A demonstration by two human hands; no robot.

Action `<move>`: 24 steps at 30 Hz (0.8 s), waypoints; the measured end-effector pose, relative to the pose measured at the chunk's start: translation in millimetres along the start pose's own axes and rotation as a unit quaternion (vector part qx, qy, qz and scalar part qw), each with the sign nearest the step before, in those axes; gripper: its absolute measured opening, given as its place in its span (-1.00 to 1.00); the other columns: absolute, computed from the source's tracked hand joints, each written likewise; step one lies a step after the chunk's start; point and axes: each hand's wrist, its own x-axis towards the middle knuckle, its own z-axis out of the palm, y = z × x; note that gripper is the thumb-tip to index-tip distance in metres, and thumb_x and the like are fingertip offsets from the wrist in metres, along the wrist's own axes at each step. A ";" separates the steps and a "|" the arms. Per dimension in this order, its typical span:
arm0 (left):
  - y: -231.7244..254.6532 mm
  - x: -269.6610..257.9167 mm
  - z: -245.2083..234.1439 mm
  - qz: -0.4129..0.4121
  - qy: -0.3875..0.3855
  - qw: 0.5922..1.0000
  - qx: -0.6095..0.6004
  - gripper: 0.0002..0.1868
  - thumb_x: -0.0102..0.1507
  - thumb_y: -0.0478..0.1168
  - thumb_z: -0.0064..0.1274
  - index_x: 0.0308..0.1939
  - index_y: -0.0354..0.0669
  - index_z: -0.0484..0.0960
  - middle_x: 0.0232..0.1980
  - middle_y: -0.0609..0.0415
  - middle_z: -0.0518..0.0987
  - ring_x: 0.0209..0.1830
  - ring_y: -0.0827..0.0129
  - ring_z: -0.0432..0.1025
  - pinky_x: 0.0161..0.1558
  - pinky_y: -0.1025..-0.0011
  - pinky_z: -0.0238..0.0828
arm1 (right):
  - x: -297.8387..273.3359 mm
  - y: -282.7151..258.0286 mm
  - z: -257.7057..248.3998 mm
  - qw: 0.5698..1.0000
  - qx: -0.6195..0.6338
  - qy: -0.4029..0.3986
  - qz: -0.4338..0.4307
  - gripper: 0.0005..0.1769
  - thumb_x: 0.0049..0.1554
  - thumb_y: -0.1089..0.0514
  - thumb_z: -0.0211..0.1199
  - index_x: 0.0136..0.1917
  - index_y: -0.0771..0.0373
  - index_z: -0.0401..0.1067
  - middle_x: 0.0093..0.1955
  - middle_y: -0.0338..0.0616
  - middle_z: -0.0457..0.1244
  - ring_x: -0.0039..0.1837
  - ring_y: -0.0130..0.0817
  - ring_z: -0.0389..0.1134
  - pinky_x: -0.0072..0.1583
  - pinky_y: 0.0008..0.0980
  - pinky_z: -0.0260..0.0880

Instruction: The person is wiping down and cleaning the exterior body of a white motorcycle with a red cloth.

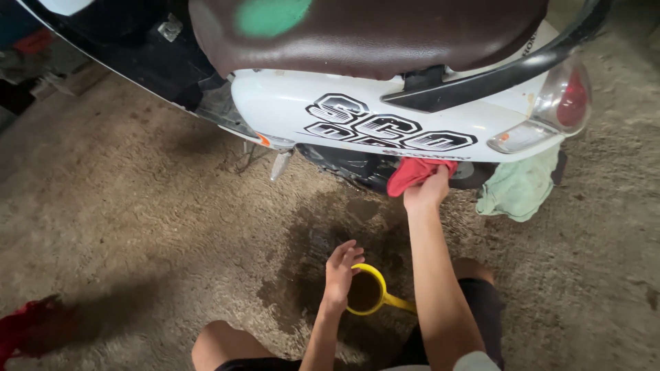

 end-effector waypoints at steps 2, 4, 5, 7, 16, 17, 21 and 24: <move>-6.7 7.0 4.8 0.007 -0.010 1.000 -0.013 -0.54 0.37 -0.07 -0.10 0.31 -0.17 0.50 0.12 0.05 0.67 0.03 0.37 0.56 -0.03 0.39 0.45 | -1.7 -4.1 -6.2 0.998 0.041 0.023 -0.050 -0.61 0.35 0.08 -0.20 0.22 0.30 0.35 0.19 -0.06 0.36 0.23 -0.17 0.41 0.31 -0.11 0.45; -9.3 11.2 12.4 0.011 -0.020 1.000 -0.020 -0.54 0.37 -0.08 -0.09 0.31 -0.18 0.50 0.11 0.04 0.67 0.02 0.36 0.55 -0.04 0.39 0.45 | 1.4 10.8 -20.3 0.999 0.039 -0.003 -0.031 -0.64 0.36 0.12 -0.18 0.22 0.32 0.34 0.21 -0.03 0.34 0.25 -0.15 0.40 0.31 -0.11 0.46; -10.7 13.3 15.8 0.016 -0.027 0.999 -0.026 -0.54 0.37 -0.08 -0.09 0.31 -0.20 0.51 0.10 0.03 0.67 0.00 0.35 0.55 -0.05 0.39 0.44 | 3.2 18.6 -27.8 0.999 0.039 -0.027 -0.010 -0.67 0.37 0.15 -0.17 0.23 0.34 0.33 0.22 0.00 0.33 0.26 -0.13 0.39 0.31 -0.10 0.47; -10.2 12.3 19.6 0.019 -0.034 0.999 -0.022 -0.53 0.37 -0.08 -0.08 0.31 -0.20 0.51 0.10 0.03 0.67 0.00 0.35 0.55 -0.05 0.39 0.44 | -23.6 30.9 -8.8 0.999 0.018 -0.030 0.032 -0.67 0.38 0.15 -0.16 0.24 0.35 0.32 0.23 0.01 0.33 0.28 -0.15 0.39 0.33 -0.12 0.45; -17.9 14.4 -0.3 -0.001 -0.008 1.000 -0.022 -0.53 0.36 -0.07 -0.09 0.31 -0.15 0.51 0.10 0.05 0.68 0.01 0.37 0.56 -0.03 0.37 0.46 | -119.9 -15.2 56.1 0.996 -0.018 -0.055 0.061 -0.59 0.38 0.07 -0.23 0.29 0.30 0.32 0.30 -0.05 0.30 0.36 -0.22 0.32 0.41 -0.13 0.32; -20.2 15.1 -1.9 -0.005 -0.007 1.000 -0.030 -0.53 0.36 -0.07 -0.08 0.31 -0.14 0.51 0.10 0.05 0.67 0.01 0.37 0.56 -0.03 0.36 0.45 | -134.5 -32.6 67.2 0.999 -0.015 -0.047 -0.007 -0.57 0.35 0.06 -0.25 0.29 0.27 0.33 0.30 -0.05 0.30 0.36 -0.24 0.32 0.41 -0.13 0.33; -15.3 9.0 4.4 0.004 -0.017 0.999 -0.032 -0.53 0.37 -0.06 -0.07 0.31 -0.16 0.51 0.10 0.04 0.67 0.02 0.36 0.55 -0.03 0.37 0.45 | -106.9 -72.5 33.4 0.993 -0.016 -0.028 -0.110 -0.58 0.38 0.07 -0.21 0.30 0.30 0.33 0.31 0.00 0.30 0.35 -0.22 0.33 0.42 -0.13 0.34; -7.2 10.5 11.4 0.021 -0.030 0.999 -0.025 -0.52 0.37 -0.06 -0.08 0.31 -0.18 0.51 0.11 0.04 0.67 0.02 0.37 0.55 -0.03 0.38 0.46 | -83.4 -67.3 18.0 0.976 -0.064 -0.019 -0.205 -0.61 0.42 0.10 -0.13 0.34 0.40 0.30 0.32 0.04 0.28 0.33 -0.17 0.33 0.42 -0.12 0.34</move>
